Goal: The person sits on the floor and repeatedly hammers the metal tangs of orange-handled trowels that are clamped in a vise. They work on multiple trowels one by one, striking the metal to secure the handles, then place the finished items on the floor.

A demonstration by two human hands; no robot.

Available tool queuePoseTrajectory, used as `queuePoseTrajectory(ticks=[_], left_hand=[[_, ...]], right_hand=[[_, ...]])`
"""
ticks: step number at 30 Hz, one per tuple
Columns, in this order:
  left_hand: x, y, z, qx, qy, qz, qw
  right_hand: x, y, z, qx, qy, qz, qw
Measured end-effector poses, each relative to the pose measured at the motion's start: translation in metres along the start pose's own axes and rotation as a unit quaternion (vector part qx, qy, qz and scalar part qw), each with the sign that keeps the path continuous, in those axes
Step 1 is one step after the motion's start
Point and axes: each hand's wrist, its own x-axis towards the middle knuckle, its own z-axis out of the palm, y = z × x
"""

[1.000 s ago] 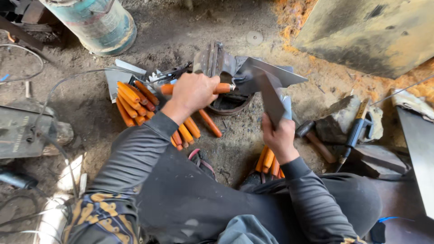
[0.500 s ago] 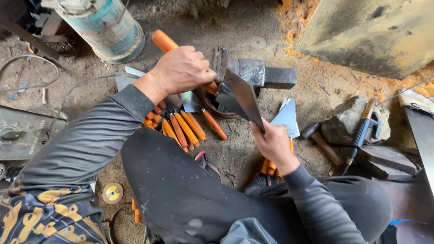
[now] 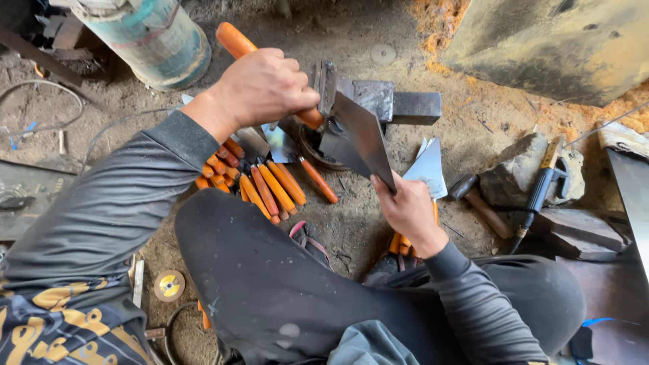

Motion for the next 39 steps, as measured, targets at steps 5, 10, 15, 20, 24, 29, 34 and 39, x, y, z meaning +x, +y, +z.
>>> queuePoseTrajectory(ticks=[5,10,15,20,24,29,34,39], left_hand=[[-0.006,-0.006,0.009,-0.047,0.023,-0.01,0.999],[-0.004,-0.019,0.014,-0.029,-0.002,-0.003,1.0],[-0.007,-0.012,0.028,-0.046,-0.007,-0.027,0.999],[-0.01,0.026,0.073,-0.234,-0.12,-0.201,0.944],[0.022,0.103,0.113,-0.486,0.004,-0.3,0.821],[0.067,0.182,0.117,-0.912,-0.049,-0.374,0.161],[0.087,0.198,0.105,-0.95,-0.087,-0.289,0.078],[0.111,0.208,0.11,-0.955,-0.077,-0.273,0.088]], right_hand=[[-0.004,0.005,-0.005,0.035,0.087,-0.127,0.987],[-0.001,0.011,-0.006,0.031,0.024,-0.033,0.999],[-0.003,0.02,-0.003,0.023,0.007,-0.012,1.0],[0.004,0.025,-0.055,0.077,0.138,-0.005,0.987],[-0.003,0.026,-0.1,0.297,0.31,0.058,0.901],[0.002,0.034,-0.115,0.343,0.376,0.062,0.858],[-0.001,0.044,-0.113,0.353,0.374,0.072,0.855],[-0.003,0.052,-0.117,0.342,0.378,0.076,0.857]])
